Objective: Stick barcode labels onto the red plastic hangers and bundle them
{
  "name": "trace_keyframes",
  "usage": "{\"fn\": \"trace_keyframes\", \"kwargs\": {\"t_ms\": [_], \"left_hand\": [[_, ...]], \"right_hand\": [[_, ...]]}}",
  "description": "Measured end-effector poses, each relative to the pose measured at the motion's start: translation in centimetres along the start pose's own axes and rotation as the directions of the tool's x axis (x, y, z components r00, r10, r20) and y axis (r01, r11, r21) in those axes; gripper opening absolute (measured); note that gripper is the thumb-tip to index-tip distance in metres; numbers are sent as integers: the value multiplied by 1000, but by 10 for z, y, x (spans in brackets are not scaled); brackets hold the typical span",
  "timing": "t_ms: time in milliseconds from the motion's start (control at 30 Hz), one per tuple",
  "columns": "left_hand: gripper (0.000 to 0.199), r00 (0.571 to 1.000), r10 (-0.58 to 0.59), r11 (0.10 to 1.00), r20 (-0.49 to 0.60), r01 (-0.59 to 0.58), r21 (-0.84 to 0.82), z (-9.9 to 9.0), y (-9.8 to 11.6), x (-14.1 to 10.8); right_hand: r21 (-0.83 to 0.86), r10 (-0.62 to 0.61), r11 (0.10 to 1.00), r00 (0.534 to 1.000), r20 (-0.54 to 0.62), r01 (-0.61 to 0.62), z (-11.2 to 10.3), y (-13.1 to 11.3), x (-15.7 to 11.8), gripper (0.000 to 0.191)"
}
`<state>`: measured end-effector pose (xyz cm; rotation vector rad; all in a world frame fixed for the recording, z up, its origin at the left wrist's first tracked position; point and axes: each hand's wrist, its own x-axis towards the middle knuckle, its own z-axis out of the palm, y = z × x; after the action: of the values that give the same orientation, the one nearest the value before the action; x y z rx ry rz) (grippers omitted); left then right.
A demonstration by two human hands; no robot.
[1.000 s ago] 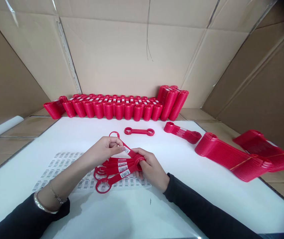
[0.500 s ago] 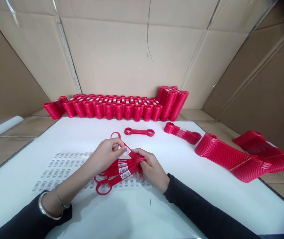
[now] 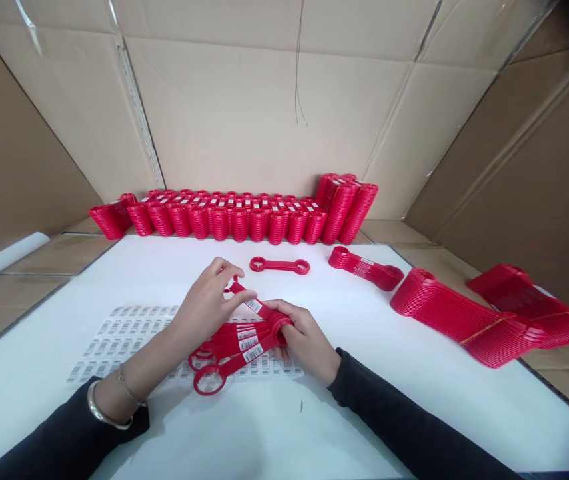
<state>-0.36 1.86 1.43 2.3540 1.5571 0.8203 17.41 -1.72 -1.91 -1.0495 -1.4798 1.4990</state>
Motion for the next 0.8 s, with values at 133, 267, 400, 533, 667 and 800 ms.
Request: {"fn": "trace_keyframes", "kwargs": {"t_ms": [133, 267, 400, 533, 667, 800], "left_hand": [[23, 999, -42, 992, -4, 41, -120, -9, -5, 4], [21, 1000, -11, 982, -18, 8, -188, -8, -7, 7], [20, 996, 75, 975, 52, -62, -213, -3, -3, 18], [29, 973, 210, 973, 92, -198, -120, -1, 4, 36], [38, 944, 288, 956, 164, -294, 16, 9, 2, 45], [50, 912, 301, 931, 280, -345, 123, 27, -14, 42]], "right_hand": [[-9, 2, 1000, 1000, -22, -3, -2, -3, 0, 41], [-64, -65, 996, 992, -111, 58, -14, -5, 4, 36], [-153, -235, 967, 950, -207, 206, -39, 1, 17, 33], [-346, -451, 870, 853, -264, 353, -65, 10, 35, 33], [-517, -532, 777, 813, -236, 358, -82, 17, 50, 34], [-756, -526, 593, 844, -102, 278, -88, 24, 59, 29]]}}
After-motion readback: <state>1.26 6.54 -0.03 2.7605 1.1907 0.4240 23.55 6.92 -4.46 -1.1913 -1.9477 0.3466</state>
